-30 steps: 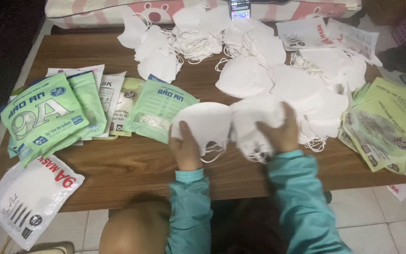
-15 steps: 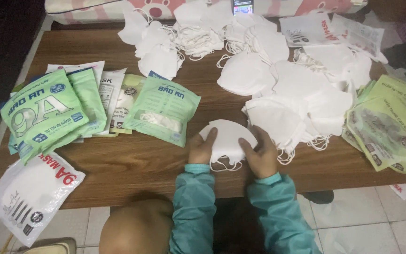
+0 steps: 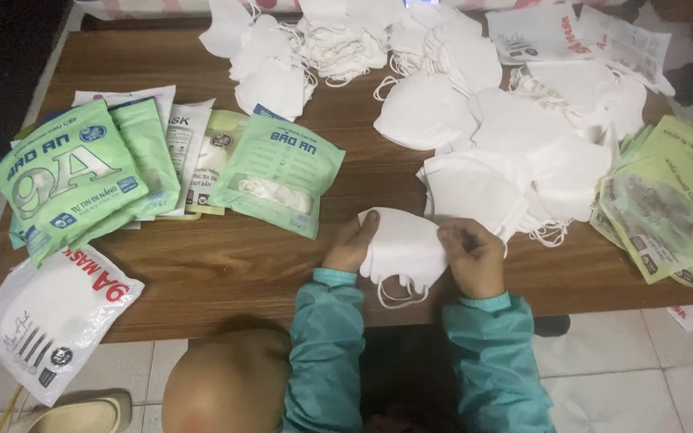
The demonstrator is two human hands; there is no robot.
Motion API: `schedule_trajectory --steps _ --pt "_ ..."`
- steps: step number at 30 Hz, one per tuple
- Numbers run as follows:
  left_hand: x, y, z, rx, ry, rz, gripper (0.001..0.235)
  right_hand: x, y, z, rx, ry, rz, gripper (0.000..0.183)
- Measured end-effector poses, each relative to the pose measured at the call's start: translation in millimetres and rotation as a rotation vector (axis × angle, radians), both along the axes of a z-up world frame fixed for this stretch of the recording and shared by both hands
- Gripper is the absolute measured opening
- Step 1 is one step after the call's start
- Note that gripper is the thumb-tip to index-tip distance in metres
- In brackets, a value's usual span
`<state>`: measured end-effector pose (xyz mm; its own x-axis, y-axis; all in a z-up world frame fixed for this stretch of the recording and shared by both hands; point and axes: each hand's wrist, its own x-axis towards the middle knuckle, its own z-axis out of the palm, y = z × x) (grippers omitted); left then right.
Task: The person is folding white face masks and stacking them on a wooden table next to piles of packaging bags.
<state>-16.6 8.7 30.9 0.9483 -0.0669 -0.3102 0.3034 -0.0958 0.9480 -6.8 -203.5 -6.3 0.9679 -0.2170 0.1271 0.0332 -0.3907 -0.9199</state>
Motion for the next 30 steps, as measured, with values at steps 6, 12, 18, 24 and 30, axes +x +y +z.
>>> schedule_trajectory --steps 6,12,18,24,30 --pt "4.2 2.8 -19.8 -0.092 -0.005 -0.075 0.069 -3.3 8.7 9.8 0.040 0.025 0.052 0.010" --pt "-0.3 -2.2 7.2 -0.068 0.105 -0.061 0.074 -2.4 22.9 26.8 0.069 0.038 0.067 0.009" --pt "19.8 4.8 -52.8 -0.050 0.113 0.123 0.066 9.3 -0.2 18.7 -0.396 -0.172 0.008 0.013" --pt "31.5 -0.1 -66.8 -0.114 0.118 0.317 0.058 58.3 -45.3 25.3 -0.906 -0.134 -0.018 0.069" --pt "21.1 -9.5 -42.0 0.027 -0.279 0.448 0.067 53.9 -30.1 62.0 -0.974 0.273 -0.045 0.080"
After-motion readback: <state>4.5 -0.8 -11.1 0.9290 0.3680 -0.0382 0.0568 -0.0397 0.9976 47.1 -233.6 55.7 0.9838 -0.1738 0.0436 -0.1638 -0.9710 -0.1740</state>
